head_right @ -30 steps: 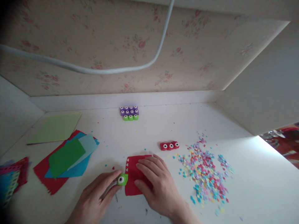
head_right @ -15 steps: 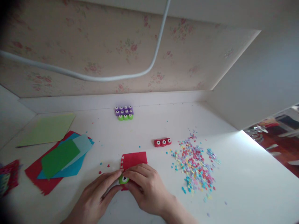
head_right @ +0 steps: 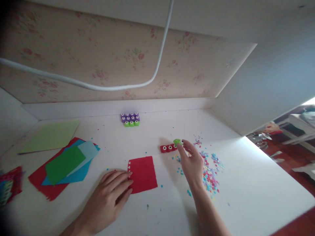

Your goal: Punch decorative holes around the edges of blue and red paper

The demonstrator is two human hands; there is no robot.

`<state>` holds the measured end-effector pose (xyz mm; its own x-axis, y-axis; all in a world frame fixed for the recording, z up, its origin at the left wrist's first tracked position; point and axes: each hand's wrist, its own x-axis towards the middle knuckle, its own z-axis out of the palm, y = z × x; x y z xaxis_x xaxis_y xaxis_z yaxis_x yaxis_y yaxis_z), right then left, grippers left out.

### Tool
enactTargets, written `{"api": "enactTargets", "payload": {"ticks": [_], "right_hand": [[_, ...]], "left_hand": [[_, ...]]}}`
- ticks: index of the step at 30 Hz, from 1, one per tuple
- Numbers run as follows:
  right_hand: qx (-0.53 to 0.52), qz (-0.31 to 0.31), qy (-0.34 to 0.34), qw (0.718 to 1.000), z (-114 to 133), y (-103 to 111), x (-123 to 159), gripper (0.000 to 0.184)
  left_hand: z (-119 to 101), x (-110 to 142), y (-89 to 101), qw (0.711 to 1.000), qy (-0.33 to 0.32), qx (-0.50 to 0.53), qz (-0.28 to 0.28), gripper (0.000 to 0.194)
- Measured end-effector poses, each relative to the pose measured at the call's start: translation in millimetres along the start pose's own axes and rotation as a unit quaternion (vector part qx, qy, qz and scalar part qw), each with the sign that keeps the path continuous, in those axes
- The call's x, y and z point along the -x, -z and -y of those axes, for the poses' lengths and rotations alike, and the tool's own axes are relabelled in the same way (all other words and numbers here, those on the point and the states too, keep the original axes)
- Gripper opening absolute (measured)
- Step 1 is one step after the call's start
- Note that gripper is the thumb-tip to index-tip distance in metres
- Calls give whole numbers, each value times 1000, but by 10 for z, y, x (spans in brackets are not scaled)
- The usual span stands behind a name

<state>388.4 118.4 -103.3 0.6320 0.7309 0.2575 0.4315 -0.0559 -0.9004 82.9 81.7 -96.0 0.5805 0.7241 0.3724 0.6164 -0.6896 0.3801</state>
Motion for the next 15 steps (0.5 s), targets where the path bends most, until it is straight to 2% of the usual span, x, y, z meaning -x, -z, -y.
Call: {"api": "enactTargets", "payload": {"ticks": [3,5,9,13,15], "right_hand": [[32,6,-6,999,-23,7,-168,48],[100,23,13,995,-19,-6,-291,47],[242,83,38,966,-11,-22,-509,42],[325,173,36,929,27,32,-606,39],[348,167,38,922,102,54,-618,42]], "left_hand": [[3,9,-5,1000,10,1,-11,20],[13,25,-7,1000,21,1,-18,20],[38,65,-14,999,37,10,-35,21],[53,88,-32,997,46,33,-58,19],[57,92,-41,996,54,41,-61,19]]}}
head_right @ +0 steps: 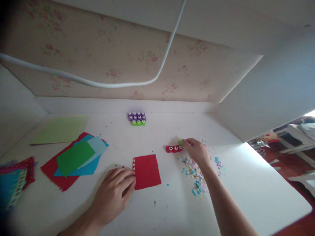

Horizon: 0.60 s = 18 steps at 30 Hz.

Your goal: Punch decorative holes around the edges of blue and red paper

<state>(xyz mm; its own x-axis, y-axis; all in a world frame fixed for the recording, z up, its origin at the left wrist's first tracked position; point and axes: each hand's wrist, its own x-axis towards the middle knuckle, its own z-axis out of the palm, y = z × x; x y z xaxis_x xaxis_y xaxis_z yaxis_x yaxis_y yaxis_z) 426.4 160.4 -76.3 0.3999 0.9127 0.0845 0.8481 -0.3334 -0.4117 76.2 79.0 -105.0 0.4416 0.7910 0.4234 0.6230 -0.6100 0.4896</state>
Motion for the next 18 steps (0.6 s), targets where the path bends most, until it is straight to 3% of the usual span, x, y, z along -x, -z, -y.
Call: {"api": "enactTargets", "payload": {"ticks": [4,7,11,14,18], "right_hand": [[2,-64,53,997,348,71,-5,38],[9,-3,157,988,842,-53,-64,33],[43,71,280,957,1508,-408,-243,40],[59,93,297,949,1802,-649,-374,41],[83,98,274,953,1913,-814,-431,32]], "left_hand": [[10,9,-7,1000,12,-3,4,19],[16,17,-5,1000,9,-20,10,20],[32,22,12,999,20,-37,30,26],[63,24,25,998,40,-36,34,32],[124,10,19,996,86,-15,-2,33]]}}
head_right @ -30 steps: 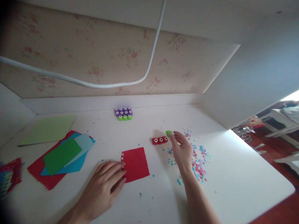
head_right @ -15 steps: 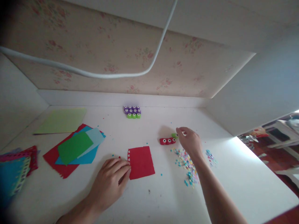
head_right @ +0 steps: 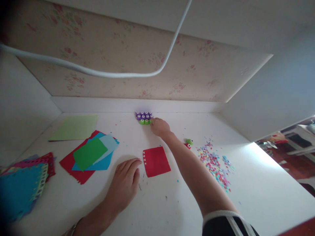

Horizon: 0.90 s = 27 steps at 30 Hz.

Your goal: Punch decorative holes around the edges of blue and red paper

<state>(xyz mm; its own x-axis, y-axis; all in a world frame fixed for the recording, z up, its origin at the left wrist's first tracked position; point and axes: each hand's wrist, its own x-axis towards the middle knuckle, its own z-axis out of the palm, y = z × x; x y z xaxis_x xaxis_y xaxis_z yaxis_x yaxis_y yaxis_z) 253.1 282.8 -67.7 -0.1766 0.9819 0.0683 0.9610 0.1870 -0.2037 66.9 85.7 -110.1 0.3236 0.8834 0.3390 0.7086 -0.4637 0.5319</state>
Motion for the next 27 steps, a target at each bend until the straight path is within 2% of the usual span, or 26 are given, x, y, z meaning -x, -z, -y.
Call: {"api": "enactTargets", "payload": {"ticks": [4,8,15,18,21,23,25,26,27], "right_hand": [[9,-14,-39,999,28,-48,-17,28],[-3,-29,-72,997,66,-80,-74,30],[-77,-34,-71,994,43,-43,-122,26],[-137,-41,-74,987,4,64,8,28],[-216,-18,-48,975,8,156,341,30],[-285,18,-10,958,39,168,652,29],[-456,90,45,884,88,133,970,27],[-499,119,60,856,118,102,1113,25],[-520,135,70,841,151,65,1237,24]], "left_hand": [[40,-43,-28,998,49,42,-25,26],[51,-67,-37,995,63,65,-31,21],[47,-74,-24,995,69,72,-24,20],[55,-66,-29,993,71,86,-31,20],[55,-57,-32,993,62,94,-31,19],[44,-51,-24,994,55,92,-32,17],[26,-43,-6,993,54,94,-37,20],[16,-40,4,993,53,98,-40,24],[7,-37,13,993,53,100,-41,29]]}}
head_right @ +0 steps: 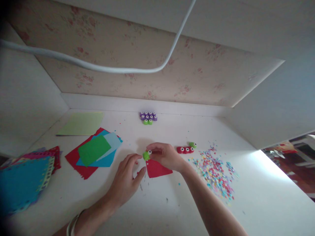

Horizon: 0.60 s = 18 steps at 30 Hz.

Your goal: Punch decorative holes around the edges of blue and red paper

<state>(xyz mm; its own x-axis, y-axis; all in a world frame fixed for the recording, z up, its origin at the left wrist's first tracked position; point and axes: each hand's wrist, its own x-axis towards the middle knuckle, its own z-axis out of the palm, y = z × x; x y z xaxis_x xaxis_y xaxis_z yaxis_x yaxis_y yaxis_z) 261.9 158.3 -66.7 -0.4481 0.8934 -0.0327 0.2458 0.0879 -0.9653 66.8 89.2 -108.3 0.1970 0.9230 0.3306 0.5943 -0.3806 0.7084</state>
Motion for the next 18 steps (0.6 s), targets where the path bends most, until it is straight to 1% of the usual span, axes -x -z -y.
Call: {"api": "enactTargets", "payload": {"ticks": [2,4,6,8,10,13,15,16,18], "right_hand": [[5,19,5,1000,-40,-141,147,23],[29,23,15,999,-66,-233,227,25],[64,11,27,998,-78,-256,281,29],[132,-28,45,990,-93,-217,346,34],[229,-89,65,967,-138,-149,435,37],[370,-169,65,911,-280,-77,583,40],[431,-188,46,881,-393,-68,655,46],[446,-191,37,874,-443,-70,677,47],[449,-194,34,872,-516,-66,695,43]], "left_hand": [[-13,5,8,1000,-5,-5,6,37],[-11,10,4,999,-11,-27,20,40],[3,14,-7,998,-16,-55,33,37],[23,19,-16,996,-24,-73,43,31],[43,25,-20,995,-33,-77,50,26],[66,34,-20,996,-36,-68,43,23],[77,41,-20,997,-31,-61,32,24],[82,44,-21,998,-28,-56,28,24],[93,48,-18,999,-17,-44,18,24]]}}
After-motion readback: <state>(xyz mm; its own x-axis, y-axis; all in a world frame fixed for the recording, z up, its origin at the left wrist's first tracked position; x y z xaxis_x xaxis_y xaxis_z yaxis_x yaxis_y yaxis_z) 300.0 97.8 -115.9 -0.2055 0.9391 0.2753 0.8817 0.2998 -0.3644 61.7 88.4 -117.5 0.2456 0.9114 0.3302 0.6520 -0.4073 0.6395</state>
